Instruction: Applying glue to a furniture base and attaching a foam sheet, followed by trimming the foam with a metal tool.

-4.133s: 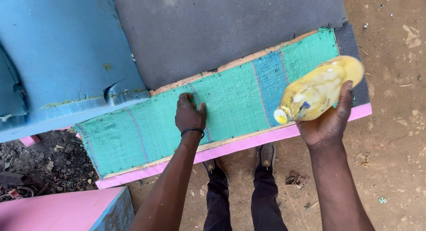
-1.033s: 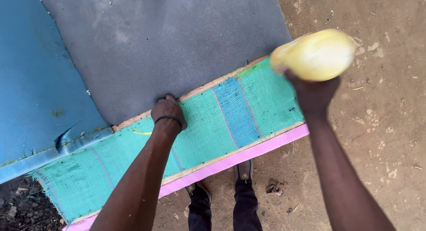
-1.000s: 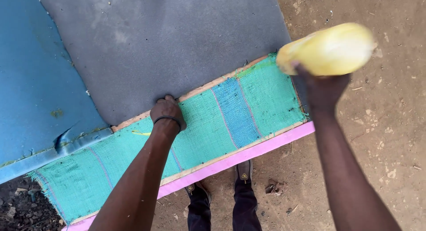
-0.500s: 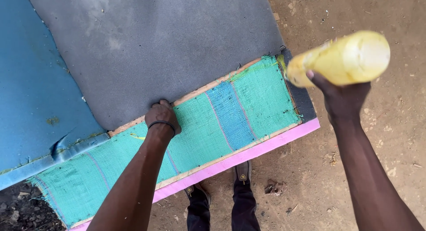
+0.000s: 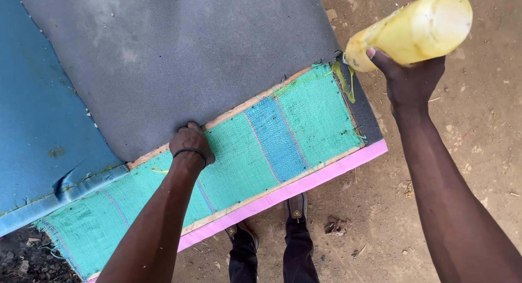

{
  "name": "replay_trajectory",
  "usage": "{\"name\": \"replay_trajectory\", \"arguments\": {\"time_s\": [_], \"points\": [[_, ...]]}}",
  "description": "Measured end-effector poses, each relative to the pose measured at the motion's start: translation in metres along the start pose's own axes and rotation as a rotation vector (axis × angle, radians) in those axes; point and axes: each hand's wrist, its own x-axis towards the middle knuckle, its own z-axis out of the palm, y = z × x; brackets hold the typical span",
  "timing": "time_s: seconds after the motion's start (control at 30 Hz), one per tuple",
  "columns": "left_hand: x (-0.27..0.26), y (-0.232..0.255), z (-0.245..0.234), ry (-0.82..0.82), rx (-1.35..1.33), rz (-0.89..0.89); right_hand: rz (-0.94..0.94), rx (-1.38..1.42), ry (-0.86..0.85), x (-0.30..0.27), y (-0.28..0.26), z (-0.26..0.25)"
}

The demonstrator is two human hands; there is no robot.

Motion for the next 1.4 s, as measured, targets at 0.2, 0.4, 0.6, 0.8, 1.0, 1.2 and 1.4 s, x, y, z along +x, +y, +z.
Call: {"name": "replay_trajectory", "arguments": {"time_s": [0.2,0.4,0.6,0.8,1.0,1.2,1.4], "points": [[-0.005,0.0,-0.005,-0.024,0.021,0.004,0.286,-0.288,-0.121,-0.053,-0.053,-0.088],[0.005,-0.002,0.004,0.011,-0.006,-0.004,0.398,-0.241,-0.037,-0.097,-0.042,-0.122],[-0.001,-0.004,-0.003,0.005,0.004,0.002,0.154,0.021,-0.039,-0.033,-0.032,-0.013],[-0.009,-0.004,-0.008,0.01,-0.023,-0.011,0.438,-0.146,-0.121,-0.091,-0.081,-0.097],[-0.013,-0.002,-0.012,0.011,-0.032,-0.027,0.548,-0.187,0.056,-0.151,-0.069,-0.16],[-0.019,0.001,-0.018,0.0,-0.01,-0.049,0.165,0.138,0.079,-0.084,-0.014,-0.087],[0.0,-0.002,-0.006,0.015,0.024,-0.066,0.338,-0.091,-0.005,-0.105,-0.053,-0.134]]}}
